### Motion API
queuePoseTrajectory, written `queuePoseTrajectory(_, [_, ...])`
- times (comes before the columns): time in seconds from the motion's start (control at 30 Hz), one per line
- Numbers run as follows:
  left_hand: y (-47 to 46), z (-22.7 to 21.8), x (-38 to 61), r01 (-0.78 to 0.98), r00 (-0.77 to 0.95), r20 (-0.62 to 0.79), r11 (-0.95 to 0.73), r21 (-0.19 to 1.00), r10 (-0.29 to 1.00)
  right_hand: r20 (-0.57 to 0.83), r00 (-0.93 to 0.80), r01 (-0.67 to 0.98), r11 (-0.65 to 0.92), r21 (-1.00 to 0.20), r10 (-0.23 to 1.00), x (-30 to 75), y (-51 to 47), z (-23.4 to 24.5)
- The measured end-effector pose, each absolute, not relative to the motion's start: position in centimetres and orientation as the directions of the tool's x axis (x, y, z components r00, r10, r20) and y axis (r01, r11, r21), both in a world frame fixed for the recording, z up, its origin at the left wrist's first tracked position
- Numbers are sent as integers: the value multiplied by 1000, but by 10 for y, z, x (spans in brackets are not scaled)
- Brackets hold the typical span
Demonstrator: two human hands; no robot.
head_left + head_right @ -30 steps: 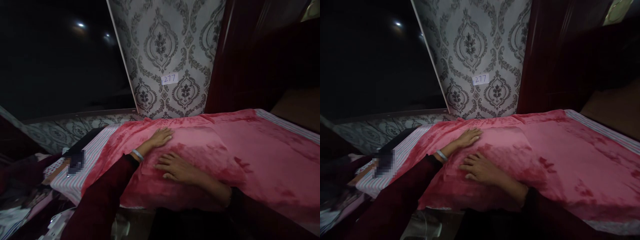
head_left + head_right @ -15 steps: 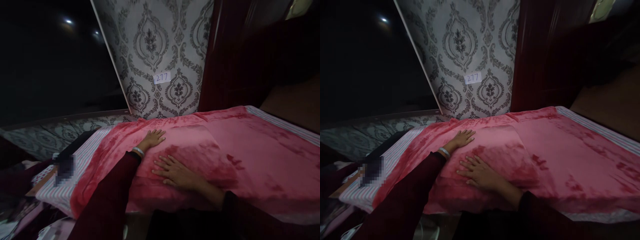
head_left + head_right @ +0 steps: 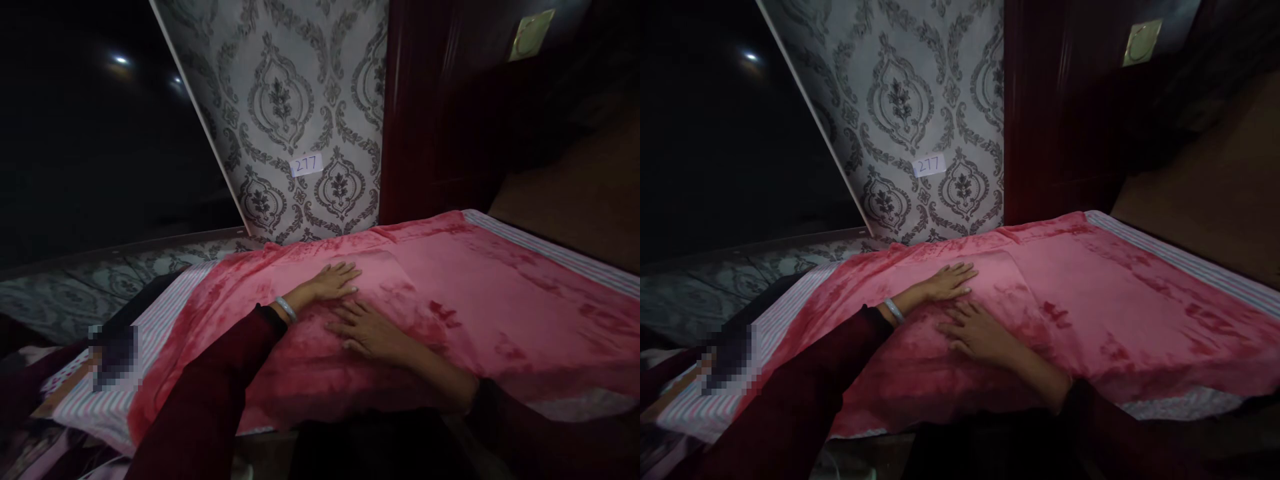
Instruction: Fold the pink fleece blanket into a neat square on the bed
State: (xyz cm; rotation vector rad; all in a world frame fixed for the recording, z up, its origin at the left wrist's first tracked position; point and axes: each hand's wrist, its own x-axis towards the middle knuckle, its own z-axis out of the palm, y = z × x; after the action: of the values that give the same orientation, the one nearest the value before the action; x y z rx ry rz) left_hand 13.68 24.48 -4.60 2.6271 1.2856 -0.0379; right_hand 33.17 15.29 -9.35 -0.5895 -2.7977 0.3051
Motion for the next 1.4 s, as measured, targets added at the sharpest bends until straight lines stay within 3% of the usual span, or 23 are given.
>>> queuePoseTrajectory(0.1, [252, -62, 143, 806, 590, -133, -572, 152, 796, 171, -865, 430, 873, -230, 471, 338, 154, -109])
queuePoseTrajectory(0.27, [277, -75, 133, 841, 538, -81, -527, 123, 839, 219, -857, 416, 877, -241, 466, 337, 152, -117])
queuePoseTrajectory(0.5, [302, -69, 137, 922, 380, -130, -364, 133, 916, 259, -835, 411, 863, -294, 486, 338, 153, -121])
queuePoseTrajectory(0.7, [302, -53, 157, 970, 238, -72, -233, 71, 968, 214, -840, 409, 841, -354, 498, 343, 151, -97])
queuePoseTrajectory(0.77, [298, -47, 166, 955, 289, -39, -285, 80, 957, 244, -840, 387, 850, -358, 485, 354, 154, -85])
queuePoseTrajectory(0.87, [295, -46, 184, 850, 516, -31, -507, 141, 856, 309, -807, 413, 855, -313, 503, 378, 163, -81])
queuePoseTrajectory(0.97, [297, -55, 207, 757, 649, -77, -633, 164, 757, 285, -794, 479, 842, -249, 537, 396, 173, -94])
queuePoseTrajectory(1.1, [310, -70, 226, 782, 622, -123, -608, 140, 773, 259, -803, 497, 843, -205, 536, 402, 176, -116])
queuePoseTrajectory(1.4, [346, -75, 227, 795, 591, -85, -562, 228, 802, 291, -773, 488, 822, -295, 564, 403, 172, -121])
